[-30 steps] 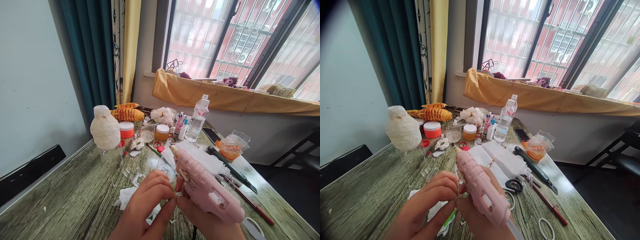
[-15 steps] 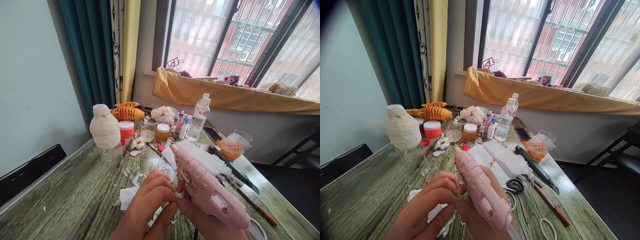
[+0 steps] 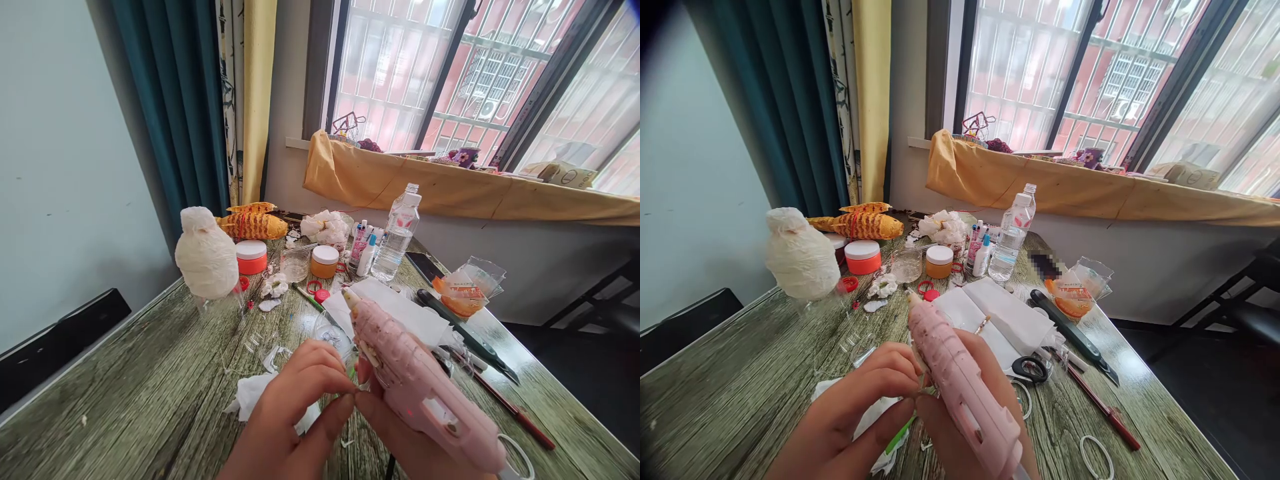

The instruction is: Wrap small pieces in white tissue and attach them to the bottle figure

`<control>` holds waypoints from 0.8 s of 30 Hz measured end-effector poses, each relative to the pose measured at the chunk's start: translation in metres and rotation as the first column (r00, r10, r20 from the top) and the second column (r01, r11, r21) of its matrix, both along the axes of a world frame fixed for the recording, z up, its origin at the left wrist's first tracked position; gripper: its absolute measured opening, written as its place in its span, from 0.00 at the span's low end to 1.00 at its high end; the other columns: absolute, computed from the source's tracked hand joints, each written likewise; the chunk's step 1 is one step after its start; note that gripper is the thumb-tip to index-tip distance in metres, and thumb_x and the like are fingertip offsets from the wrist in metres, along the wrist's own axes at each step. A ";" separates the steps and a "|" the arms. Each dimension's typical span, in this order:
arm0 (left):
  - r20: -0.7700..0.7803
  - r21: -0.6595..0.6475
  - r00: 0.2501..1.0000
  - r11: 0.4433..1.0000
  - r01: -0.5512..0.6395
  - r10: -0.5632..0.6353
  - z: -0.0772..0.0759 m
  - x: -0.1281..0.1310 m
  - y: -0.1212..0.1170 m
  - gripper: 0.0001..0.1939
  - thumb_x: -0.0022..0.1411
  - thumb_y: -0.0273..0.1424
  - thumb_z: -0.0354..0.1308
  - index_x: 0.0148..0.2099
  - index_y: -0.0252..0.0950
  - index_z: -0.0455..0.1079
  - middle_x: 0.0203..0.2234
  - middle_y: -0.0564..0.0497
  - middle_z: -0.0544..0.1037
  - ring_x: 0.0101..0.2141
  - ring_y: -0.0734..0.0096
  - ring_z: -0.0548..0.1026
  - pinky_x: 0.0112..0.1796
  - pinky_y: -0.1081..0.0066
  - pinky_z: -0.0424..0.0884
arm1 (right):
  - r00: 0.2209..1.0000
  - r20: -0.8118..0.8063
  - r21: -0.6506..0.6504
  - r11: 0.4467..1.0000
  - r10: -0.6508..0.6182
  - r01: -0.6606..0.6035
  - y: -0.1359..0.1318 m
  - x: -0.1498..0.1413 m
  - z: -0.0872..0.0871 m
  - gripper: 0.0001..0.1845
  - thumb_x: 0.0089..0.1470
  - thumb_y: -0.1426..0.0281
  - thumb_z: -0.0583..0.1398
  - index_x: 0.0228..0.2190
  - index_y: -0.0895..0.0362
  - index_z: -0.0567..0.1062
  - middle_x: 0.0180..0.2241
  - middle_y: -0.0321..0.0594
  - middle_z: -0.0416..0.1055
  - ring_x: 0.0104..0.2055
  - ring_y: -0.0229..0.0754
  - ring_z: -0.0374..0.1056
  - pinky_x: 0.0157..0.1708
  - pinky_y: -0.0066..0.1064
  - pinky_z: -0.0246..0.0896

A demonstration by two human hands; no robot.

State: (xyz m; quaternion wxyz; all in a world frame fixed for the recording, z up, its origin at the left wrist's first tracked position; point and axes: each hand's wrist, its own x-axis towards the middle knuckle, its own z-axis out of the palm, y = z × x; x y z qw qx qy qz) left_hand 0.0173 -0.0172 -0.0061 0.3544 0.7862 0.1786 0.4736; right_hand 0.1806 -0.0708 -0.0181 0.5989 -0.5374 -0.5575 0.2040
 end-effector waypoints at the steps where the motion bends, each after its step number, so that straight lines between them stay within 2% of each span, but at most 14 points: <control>1: -0.005 -0.007 1.000 1.000 0.001 -0.001 0.000 0.000 0.000 0.09 0.62 0.20 0.56 0.35 0.40 0.72 0.32 0.52 0.78 0.36 0.68 0.76 0.40 0.71 0.74 | 1.000 0.002 0.022 1.000 0.016 -0.017 0.001 -0.003 0.004 0.19 0.49 0.68 0.66 0.44 0.42 0.78 0.33 0.32 0.75 0.34 0.44 0.74 0.39 0.30 0.74; 5: 0.015 0.014 1.000 1.000 0.003 -0.003 0.000 0.002 -0.001 0.11 0.62 0.18 0.56 0.36 0.40 0.71 0.32 0.53 0.77 0.37 0.69 0.75 0.40 0.71 0.74 | 0.990 0.099 0.100 0.988 0.105 -0.114 0.005 -0.005 0.008 0.27 0.52 0.70 0.65 0.52 0.36 0.71 0.37 0.29 0.75 0.36 0.42 0.74 0.42 0.28 0.72; 7: 0.030 0.057 1.000 0.998 0.000 -0.002 0.000 0.003 -0.001 0.12 0.61 0.17 0.55 0.38 0.40 0.71 0.32 0.53 0.77 0.38 0.69 0.74 0.41 0.71 0.74 | 0.985 0.139 0.127 0.985 0.100 -0.118 0.006 -0.003 0.005 0.28 0.53 0.69 0.66 0.53 0.35 0.70 0.40 0.29 0.74 0.37 0.42 0.74 0.41 0.27 0.73; 13: -0.005 0.117 1.000 0.993 0.001 0.000 0.002 0.002 -0.001 0.13 0.61 0.15 0.53 0.38 0.40 0.68 0.32 0.52 0.75 0.39 0.67 0.73 0.42 0.69 0.73 | 0.987 0.067 0.072 0.986 0.147 -0.151 0.003 -0.004 0.007 0.29 0.51 0.71 0.65 0.52 0.33 0.70 0.39 0.27 0.74 0.38 0.42 0.73 0.42 0.27 0.72; 18: 0.005 0.126 1.000 0.992 0.002 -0.003 0.001 -0.001 -0.003 0.13 0.62 0.15 0.53 0.39 0.41 0.68 0.33 0.51 0.76 0.39 0.65 0.73 0.42 0.67 0.74 | 0.990 -0.091 0.005 0.995 0.104 -0.104 -0.001 -0.010 0.013 0.20 0.47 0.66 0.67 0.45 0.42 0.77 0.30 0.32 0.70 0.33 0.44 0.70 0.40 0.33 0.72; 21: 0.017 0.136 1.000 0.991 0.007 -0.009 -0.001 -0.002 -0.003 0.13 0.62 0.16 0.53 0.39 0.40 0.69 0.32 0.51 0.75 0.39 0.66 0.72 0.42 0.67 0.74 | 0.987 -0.118 -0.027 0.993 0.108 -0.111 -0.001 -0.009 0.013 0.19 0.47 0.63 0.68 0.43 0.45 0.77 0.30 0.34 0.70 0.33 0.45 0.70 0.42 0.35 0.71; 24: 0.016 0.129 1.000 0.991 0.021 -0.023 -0.001 -0.002 -0.001 0.13 0.62 0.16 0.53 0.38 0.40 0.68 0.32 0.51 0.75 0.38 0.66 0.72 0.42 0.68 0.74 | 0.985 -0.100 -0.011 0.990 0.137 -0.139 0.000 -0.006 0.011 0.20 0.50 0.62 0.68 0.46 0.46 0.76 0.32 0.35 0.72 0.34 0.44 0.71 0.43 0.34 0.71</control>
